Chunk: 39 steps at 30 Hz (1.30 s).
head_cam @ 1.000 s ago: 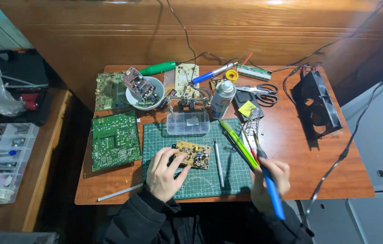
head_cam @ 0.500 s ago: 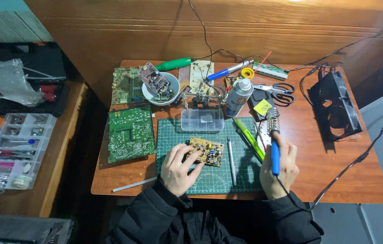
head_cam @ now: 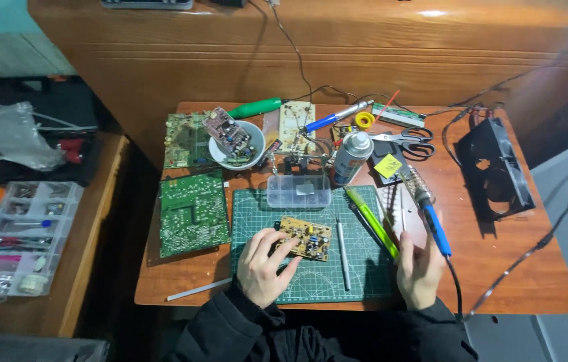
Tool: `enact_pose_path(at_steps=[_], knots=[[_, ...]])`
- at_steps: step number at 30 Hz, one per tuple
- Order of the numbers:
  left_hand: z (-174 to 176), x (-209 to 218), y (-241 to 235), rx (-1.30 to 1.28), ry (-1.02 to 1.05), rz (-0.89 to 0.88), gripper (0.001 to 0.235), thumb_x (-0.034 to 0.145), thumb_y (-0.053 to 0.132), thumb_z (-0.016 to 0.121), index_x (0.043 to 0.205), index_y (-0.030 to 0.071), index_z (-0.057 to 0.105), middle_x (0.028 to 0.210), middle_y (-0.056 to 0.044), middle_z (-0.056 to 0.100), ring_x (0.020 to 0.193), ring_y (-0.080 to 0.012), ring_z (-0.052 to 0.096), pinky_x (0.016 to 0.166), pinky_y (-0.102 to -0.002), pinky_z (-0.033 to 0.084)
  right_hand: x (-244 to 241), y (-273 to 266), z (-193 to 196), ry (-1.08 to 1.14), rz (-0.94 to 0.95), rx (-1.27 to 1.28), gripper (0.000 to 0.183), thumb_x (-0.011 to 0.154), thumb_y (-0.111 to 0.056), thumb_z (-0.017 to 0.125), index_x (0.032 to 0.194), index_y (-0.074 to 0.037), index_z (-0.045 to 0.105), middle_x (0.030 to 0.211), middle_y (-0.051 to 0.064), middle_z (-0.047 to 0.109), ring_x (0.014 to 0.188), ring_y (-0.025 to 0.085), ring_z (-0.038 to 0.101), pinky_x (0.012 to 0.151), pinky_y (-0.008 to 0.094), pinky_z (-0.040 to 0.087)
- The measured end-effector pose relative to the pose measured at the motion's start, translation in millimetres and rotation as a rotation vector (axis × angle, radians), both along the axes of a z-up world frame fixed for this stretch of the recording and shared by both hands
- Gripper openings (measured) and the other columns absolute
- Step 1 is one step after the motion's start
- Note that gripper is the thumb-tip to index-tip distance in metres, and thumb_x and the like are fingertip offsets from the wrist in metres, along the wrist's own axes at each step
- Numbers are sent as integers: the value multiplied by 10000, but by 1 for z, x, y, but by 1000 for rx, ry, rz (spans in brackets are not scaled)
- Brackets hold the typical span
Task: Soldering and repairing electronic components on a circuit board at a workbench.
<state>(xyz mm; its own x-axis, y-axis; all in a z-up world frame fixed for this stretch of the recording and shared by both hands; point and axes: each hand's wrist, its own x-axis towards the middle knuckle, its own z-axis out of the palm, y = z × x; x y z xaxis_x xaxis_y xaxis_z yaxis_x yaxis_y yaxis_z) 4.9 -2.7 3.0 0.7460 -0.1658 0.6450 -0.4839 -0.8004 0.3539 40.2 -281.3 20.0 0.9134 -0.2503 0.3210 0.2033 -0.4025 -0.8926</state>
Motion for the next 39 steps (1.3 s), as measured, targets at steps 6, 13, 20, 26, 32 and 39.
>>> enact_pose_path(at_steps=[6, 13, 20, 26, 32, 39], knots=[[-4, 2, 1, 6, -30, 8, 279, 866, 251, 753, 1093, 99, 703, 1069, -85, 644, 1074, -284, 572, 910, -407, 525, -18, 11, 11, 347, -135, -5, 579, 876, -310, 637, 1405, -106, 519, 1185, 87, 703, 1088, 173, 672, 885, 323, 514], [-1, 0, 0, -12, -24, 7, 246, 894, 239, 743, 1095, 103, 704, 1084, -86, 640, 1090, -288, 569, 926, -414, 527, -15, 13, -18, 74, 58, -606, 289, 946, -332, 612, 1161, -152, 683, 1160, 72, 632, 365, 121, 444, 421, 283, 419], [8, 0, -1, -41, -29, -40, 209, 889, 231, 740, 1036, 88, 700, 1057, -102, 645, 1051, -296, 583, 873, -415, 532, -4, 24, -6, 277, -16, -892, 346, 931, -433, 605, 1197, -222, 669, 1135, -3, 657, 844, 216, 674, 575, 382, 531], [14, -4, 1, -124, 11, -81, 216, 886, 217, 746, 1065, 102, 707, 1057, -93, 643, 1062, -297, 589, 914, -433, 541, 5, 24, -12, 499, 91, -717, 173, 961, -299, 578, 986, -130, 609, 1026, 49, 604, 708, 239, 628, 592, 400, 519], [38, -5, 0, -208, 105, -119, 245, 892, 285, 735, 1056, 106, 704, 1024, -64, 647, 981, -262, 592, 852, -399, 498, -4, 30, -10, 173, 237, -586, 137, 923, -183, 621, 949, -53, 587, 817, 110, 664, 630, 224, 629, 557, 350, 511], [52, 14, -5, -173, 109, 59, 427, 964, 476, 578, 1227, 153, 670, 1056, 5, 698, 938, -170, 640, 766, -316, 441, 5, 52, 1, 66, 567, -450, 154, 936, -236, 624, 1021, -119, 571, 782, 22, 719, 440, 123, 543, 448, 250, 397]])
